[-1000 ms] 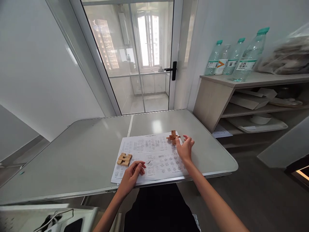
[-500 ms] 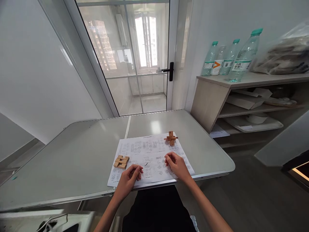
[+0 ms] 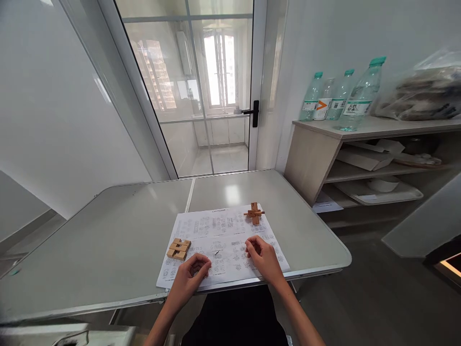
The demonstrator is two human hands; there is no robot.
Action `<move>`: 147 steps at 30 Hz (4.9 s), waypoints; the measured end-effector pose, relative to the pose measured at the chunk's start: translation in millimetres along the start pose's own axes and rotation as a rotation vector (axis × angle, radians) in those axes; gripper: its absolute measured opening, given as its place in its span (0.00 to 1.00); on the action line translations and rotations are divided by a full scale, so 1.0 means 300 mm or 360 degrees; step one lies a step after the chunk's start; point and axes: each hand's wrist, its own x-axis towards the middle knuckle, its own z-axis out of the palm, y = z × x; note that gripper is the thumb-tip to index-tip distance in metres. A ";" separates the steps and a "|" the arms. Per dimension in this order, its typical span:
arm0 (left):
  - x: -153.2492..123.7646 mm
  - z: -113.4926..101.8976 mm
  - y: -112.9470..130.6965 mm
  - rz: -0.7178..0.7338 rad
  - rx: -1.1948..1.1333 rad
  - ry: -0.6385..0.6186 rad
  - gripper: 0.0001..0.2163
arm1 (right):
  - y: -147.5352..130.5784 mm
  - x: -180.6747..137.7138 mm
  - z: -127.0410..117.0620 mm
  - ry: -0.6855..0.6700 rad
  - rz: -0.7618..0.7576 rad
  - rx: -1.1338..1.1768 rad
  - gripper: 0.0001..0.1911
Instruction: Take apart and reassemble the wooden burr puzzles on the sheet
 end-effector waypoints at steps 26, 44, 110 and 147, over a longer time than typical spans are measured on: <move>-0.015 0.002 0.027 0.0064 0.0045 -0.0012 0.15 | -0.017 -0.004 -0.009 0.0123 0.0016 0.0208 0.26; -0.021 -0.003 0.038 0.0043 0.0005 -0.0002 0.14 | -0.027 -0.008 -0.014 0.0121 0.0028 0.0188 0.27; 0.115 0.091 -0.020 0.0442 0.0471 -0.0052 0.37 | 0.013 -0.005 -0.016 0.0099 -0.0024 0.0210 0.24; 0.049 -0.004 -0.043 0.0231 0.0185 0.0154 0.29 | -0.088 -0.046 0.039 -0.0364 -0.0386 -0.0382 0.12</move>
